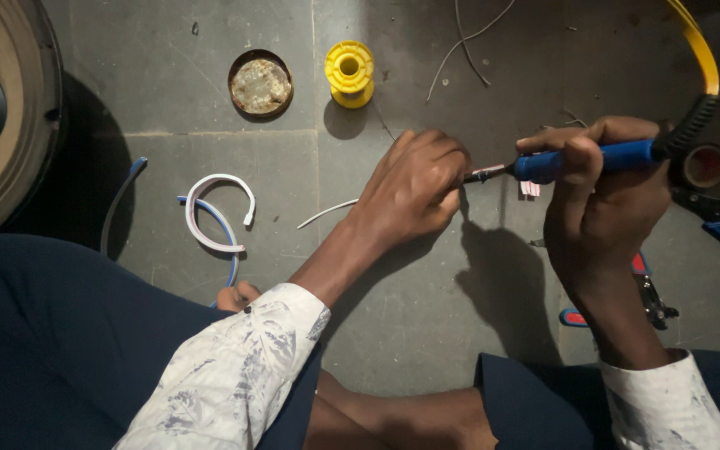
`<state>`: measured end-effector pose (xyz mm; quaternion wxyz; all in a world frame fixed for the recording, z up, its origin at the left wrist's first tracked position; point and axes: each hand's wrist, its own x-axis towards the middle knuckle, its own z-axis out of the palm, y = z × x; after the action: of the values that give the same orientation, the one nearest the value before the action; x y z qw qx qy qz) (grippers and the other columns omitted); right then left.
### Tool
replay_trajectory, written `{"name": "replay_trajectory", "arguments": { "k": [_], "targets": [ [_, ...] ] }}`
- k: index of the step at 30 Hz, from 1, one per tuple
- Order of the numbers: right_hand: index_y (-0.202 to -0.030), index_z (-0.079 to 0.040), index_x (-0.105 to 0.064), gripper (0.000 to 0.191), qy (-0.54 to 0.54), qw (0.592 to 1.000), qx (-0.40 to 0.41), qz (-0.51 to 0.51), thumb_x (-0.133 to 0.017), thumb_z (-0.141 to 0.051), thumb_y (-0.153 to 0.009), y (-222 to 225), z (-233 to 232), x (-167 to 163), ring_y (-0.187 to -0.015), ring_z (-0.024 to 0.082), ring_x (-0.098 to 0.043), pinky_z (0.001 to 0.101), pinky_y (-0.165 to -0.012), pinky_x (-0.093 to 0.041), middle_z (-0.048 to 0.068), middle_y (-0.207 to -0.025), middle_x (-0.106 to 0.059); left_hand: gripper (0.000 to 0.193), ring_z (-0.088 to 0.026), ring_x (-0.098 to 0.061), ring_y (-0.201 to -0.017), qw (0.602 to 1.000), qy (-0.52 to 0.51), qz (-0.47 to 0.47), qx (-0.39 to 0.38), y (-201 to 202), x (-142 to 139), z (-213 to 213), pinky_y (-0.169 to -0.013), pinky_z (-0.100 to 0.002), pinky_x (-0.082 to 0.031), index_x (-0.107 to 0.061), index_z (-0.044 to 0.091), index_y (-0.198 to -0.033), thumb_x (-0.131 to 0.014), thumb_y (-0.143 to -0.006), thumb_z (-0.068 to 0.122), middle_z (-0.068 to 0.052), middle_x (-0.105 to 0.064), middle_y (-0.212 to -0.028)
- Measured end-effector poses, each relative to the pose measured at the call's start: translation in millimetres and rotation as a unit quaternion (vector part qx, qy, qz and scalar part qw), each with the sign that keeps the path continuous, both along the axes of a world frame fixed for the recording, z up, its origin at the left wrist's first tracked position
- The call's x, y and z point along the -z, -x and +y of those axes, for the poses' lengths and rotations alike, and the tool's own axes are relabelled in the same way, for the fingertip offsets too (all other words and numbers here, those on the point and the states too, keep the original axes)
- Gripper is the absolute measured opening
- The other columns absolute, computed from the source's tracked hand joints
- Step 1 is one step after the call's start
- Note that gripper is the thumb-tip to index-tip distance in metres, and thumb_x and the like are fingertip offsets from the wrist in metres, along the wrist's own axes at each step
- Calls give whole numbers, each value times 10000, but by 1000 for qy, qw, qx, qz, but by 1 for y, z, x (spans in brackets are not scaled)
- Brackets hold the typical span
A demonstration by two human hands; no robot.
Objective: The person sits on the floor and uses a soldering iron to attach heat shrink tubing to the ends of white wires. They repeatedly heat the tubing and apply solder to secure the connections.
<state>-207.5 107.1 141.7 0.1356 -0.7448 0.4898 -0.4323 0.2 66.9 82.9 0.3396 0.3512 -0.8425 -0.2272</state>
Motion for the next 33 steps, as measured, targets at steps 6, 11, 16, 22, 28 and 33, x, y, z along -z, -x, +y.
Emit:
{"name": "replay_trajectory", "arguments": {
  "k": [6, 11, 16, 22, 28, 33],
  "targets": [
    [-1178, -31, -385, 345, -3, 999, 2, -49, -430, -363, -1263, -2, 0, 3, -942, 220, -778, 263, -791, -611, 145, -930, -728, 197, -275, -623, -1001, 1000, 14, 15, -2, 0, 1, 0, -887, -417, -452, -635, 46, -904, -698, -719, 17, -87, -670, -977],
    [-1179, -28, -386, 365, -10, 998, -8, -54, -435, -380, -1260, 4, 0, 6, -974, 238, -782, 290, -829, -639, 157, -947, -698, 198, -280, -617, -988, 1000, 18, 19, 3, -1, 2, -1, -873, -419, -446, -641, 44, -906, -710, -721, 21, -86, -666, -962],
    [-1200, -19, -377, 375, 29, 999, -22, -25, -424, -383, -1276, 17, -4, 5, -1017, 253, -780, 330, -911, -662, 160, -975, -666, 191, -268, -618, -984, 999, 14, 32, 5, -1, 1, 0, -875, -413, -450, -635, 47, -891, -710, -717, 20, -80, -668, -957],
    [-1203, -27, -356, 357, 38, 999, -27, -27, -422, -367, -1288, 22, -6, 3, -997, 234, -782, 305, -877, -664, 135, -930, -618, 190, -267, -623, -987, 1000, 12, 17, 3, 0, 0, 0, -893, -414, -459, -645, 39, -896, -700, -716, 11, -86, -676, -967],
    [-1200, -31, -361, 341, 29, 999, -25, -21, -417, -353, -1298, 23, -5, 2, -997, 240, -792, 303, -890, -662, 130, -912, -659, 176, -270, -635, -983, 1000, 10, 13, 4, 0, 0, -1, -886, -416, -458, -646, 36, -880, -696, -714, 2, -90, -688, -969],
    [-1192, -28, -363, 345, 30, 999, -21, -4, -401, -355, -1295, 23, -5, 1, -992, 248, -792, 309, -867, -655, 133, -892, -668, 174, -268, -637, -983, 1000, 6, 13, 1, 0, 0, 1, -888, -415, -460, -649, 36, -886, -698, -725, -6, -91, -687, -968]
  ]
}}
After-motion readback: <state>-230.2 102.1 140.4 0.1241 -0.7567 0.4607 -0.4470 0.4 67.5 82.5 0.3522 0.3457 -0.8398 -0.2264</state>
